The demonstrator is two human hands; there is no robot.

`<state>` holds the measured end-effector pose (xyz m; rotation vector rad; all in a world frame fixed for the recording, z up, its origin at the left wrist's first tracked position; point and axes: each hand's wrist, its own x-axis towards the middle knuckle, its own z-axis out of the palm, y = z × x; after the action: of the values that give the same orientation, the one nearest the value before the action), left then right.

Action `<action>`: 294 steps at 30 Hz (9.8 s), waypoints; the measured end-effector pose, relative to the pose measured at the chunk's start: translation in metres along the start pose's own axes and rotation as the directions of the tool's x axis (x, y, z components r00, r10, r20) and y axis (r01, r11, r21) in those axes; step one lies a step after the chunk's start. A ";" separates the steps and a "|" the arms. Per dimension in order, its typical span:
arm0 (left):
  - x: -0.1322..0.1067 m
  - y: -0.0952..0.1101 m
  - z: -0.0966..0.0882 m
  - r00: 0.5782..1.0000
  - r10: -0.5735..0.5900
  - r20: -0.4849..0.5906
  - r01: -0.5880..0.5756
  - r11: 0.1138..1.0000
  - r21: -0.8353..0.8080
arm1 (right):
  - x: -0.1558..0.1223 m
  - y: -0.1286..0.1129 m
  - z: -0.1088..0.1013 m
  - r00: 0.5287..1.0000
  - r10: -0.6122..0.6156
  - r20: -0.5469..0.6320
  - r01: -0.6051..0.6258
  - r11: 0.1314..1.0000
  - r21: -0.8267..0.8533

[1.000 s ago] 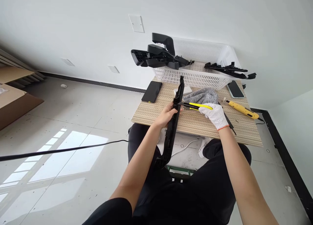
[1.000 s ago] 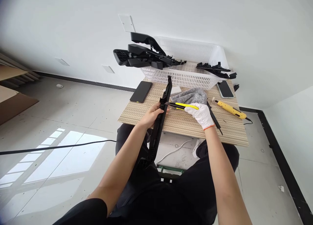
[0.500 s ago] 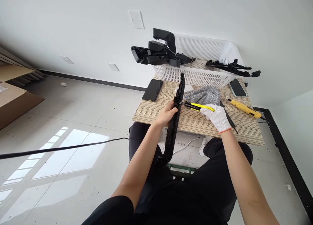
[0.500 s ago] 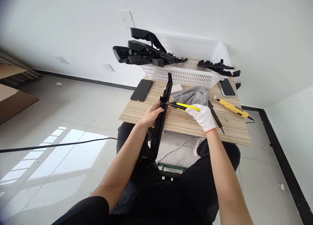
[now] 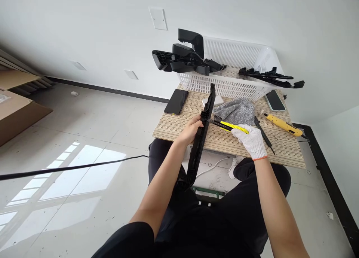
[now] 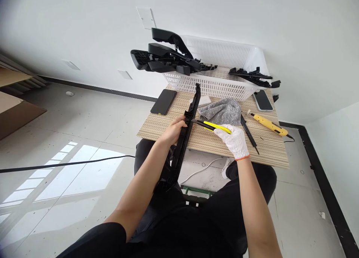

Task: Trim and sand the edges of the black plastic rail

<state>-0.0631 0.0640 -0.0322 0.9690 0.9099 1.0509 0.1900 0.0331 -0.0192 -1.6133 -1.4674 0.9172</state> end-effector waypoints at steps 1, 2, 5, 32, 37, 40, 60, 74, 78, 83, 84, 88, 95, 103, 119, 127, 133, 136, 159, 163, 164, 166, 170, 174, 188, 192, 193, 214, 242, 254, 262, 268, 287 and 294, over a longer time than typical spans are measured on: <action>0.000 -0.001 -0.001 1.000 0.003 -0.001 -0.003 1.000 -0.005 | -0.002 -0.001 0.000 1.000 0.004 -0.015 -0.004 1.000 -0.008; 0.001 -0.002 -0.002 1.000 0.006 -0.002 -0.006 1.000 -0.007 | -0.002 -0.003 0.000 1.000 0.014 -0.019 -0.015 1.000 -0.008; 0.001 -0.003 -0.003 1.000 0.013 -0.008 -0.013 1.000 -0.002 | -0.003 -0.005 -0.001 0.999 0.048 0.010 -0.049 0.999 0.015; -0.001 -0.002 -0.002 0.999 0.005 -0.033 -0.006 1.000 -0.030 | 0.000 0.001 0.000 0.999 0.015 0.032 -0.017 0.999 0.037; -0.001 -0.001 -0.001 0.999 0.007 -0.036 -0.008 1.000 -0.030 | -0.001 0.001 -0.001 1.000 0.023 0.020 -0.024 0.999 0.041; -0.001 0.000 -0.001 1.000 0.007 -0.025 -0.008 0.999 -0.034 | -0.001 0.000 -0.001 1.000 0.024 0.018 -0.025 0.999 0.040; 0.000 -0.001 -0.001 0.999 0.032 -0.010 -0.032 0.999 -0.031 | -0.002 -0.002 -0.001 0.999 0.041 0.029 -0.043 0.997 0.071; -0.002 0.002 0.001 1.000 0.013 -0.020 -0.013 1.000 -0.015 | -0.002 -0.004 0.000 0.999 0.036 0.010 -0.036 0.998 0.043; -0.003 0.003 0.002 1.000 0.011 -0.022 -0.011 1.000 -0.029 | -0.002 -0.004 0.000 0.999 0.035 0.020 -0.036 0.999 0.041; -0.003 0.005 0.003 1.000 0.010 -0.017 -0.010 1.000 -0.020 | -0.002 -0.002 0.000 0.999 0.036 0.023 -0.037 0.996 0.076; -0.003 0.005 0.003 1.000 0.012 -0.017 -0.013 1.000 -0.018 | -0.002 -0.002 0.000 0.999 0.033 0.039 -0.036 0.996 0.081; -0.002 0.004 0.003 1.000 0.005 -0.021 -0.005 1.000 -0.021 | -0.002 -0.001 0.001 0.999 0.020 0.042 -0.023 0.997 0.074; -0.003 0.003 0.003 1.000 0.008 -0.027 -0.009 1.000 -0.022 | -0.001 0.000 0.001 0.999 -0.014 0.037 0.013 1.000 0.015; -0.001 -0.001 0.000 1.000 0.025 -0.015 -0.026 1.000 -0.016 | -0.001 -0.001 -0.001 0.999 -0.019 0.039 0.019 1.000 0.007; 0.001 -0.006 -0.004 0.999 0.042 -0.009 -0.042 0.998 -0.054 | -0.002 -0.002 0.000 0.998 -0.003 0.067 0.003 1.000 0.008; 0.002 -0.007 -0.006 0.999 0.043 0.003 -0.043 0.998 -0.047 | -0.004 -0.005 0.000 0.997 -0.014 0.081 0.014 1.000 -0.009; 0.002 -0.007 -0.006 0.999 0.048 -0.006 -0.048 0.999 -0.026 | -0.003 -0.005 0.000 0.997 -0.009 0.072 0.010 1.000 -0.007; 0.003 -0.008 -0.007 0.999 0.045 -0.002 -0.045 0.999 -0.025 | -0.003 -0.005 0.000 0.998 0.000 0.065 0.000 1.000 -0.002; 0.003 -0.008 -0.007 0.999 0.048 0.007 -0.047 0.996 -0.071 | -0.001 -0.002 0.000 0.999 0.029 0.031 -0.031 0.998 0.046; 0.003 -0.007 -0.006 0.999 0.049 0.013 -0.048 0.996 -0.071 | -0.001 -0.002 0.001 0.999 0.006 0.047 -0.007 1.000 0.020; 0.002 -0.007 -0.006 0.999 0.045 0.012 -0.044 0.996 -0.074 | -0.001 -0.002 0.001 0.999 0.019 0.033 -0.020 0.999 0.033; 0.001 -0.005 -0.005 0.999 0.039 0.008 -0.038 0.996 -0.084 | -0.001 -0.003 0.001 0.999 0.039 0.021 -0.040 0.998 0.052; 0.000 -0.003 -0.003 1.000 0.027 -0.013 -0.028 0.996 -0.083 | -0.002 -0.003 0.000 0.998 0.020 0.052 -0.022 0.999 0.035; 0.000 -0.003 -0.003 0.999 0.032 -0.020 -0.033 0.997 -0.068 | -0.002 -0.003 0.000 0.999 0.041 0.032 -0.042 0.998 0.055; 0.001 -0.003 -0.003 1.000 0.024 -0.011 -0.025 0.997 -0.070 | -0.002 -0.001 0.001 0.998 0.031 0.053 -0.035 0.997 0.070; 0.001 -0.004 -0.004 1.000 0.025 -0.005 -0.025 0.998 -0.061 | -0.002 -0.001 0.001 0.998 0.017 0.058 -0.020 0.998 0.055; 0.001 -0.004 -0.004 1.000 0.019 -0.006 -0.020 0.998 -0.059 | -0.002 0.000 0.000 0.998 0.022 0.055 -0.025 0.998 0.059; 0.000 -0.002 -0.002 1.000 0.019 -0.021 -0.020 0.997 -0.069 | -0.003 -0.003 0.000 0.999 0.028 0.036 -0.030 0.997 0.067; 0.001 -0.005 -0.004 0.999 0.043 -0.019 -0.044 0.998 -0.050 | -0.003 -0.003 0.001 0.998 0.040 0.041 -0.042 0.998 0.055; 0.001 -0.006 -0.004 0.999 0.047 -0.013 -0.048 0.998 -0.045 | -0.003 -0.005 0.000 0.999 0.037 0.041 -0.039 0.998 0.054; 0.001 -0.003 -0.002 0.999 0.032 -0.026 -0.033 0.999 -0.043 | -0.003 -0.002 0.001 0.998 0.034 0.053 -0.038 0.997 0.067; 0.003 -0.007 -0.005 0.999 0.048 -0.015 -0.049 0.999 -0.024 | -0.002 0.000 0.001 0.998 0.034 0.056 -0.038 0.997 0.066; 0.003 -0.008 -0.006 0.999 0.054 0.006 -0.053 0.997 -0.057 | -0.003 -0.002 0.001 0.999 0.021 0.039 -0.023 0.999 0.047; 0.004 -0.011 -0.008 0.997 0.070 0.012 -0.069 0.997 -0.040 | -0.003 -0.003 0.001 0.999 0.037 0.027 -0.039 0.997 0.067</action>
<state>-0.0666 0.0676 -0.0455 0.9791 0.8465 1.1164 0.1878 0.0303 -0.0170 -1.5903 -1.4131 1.0020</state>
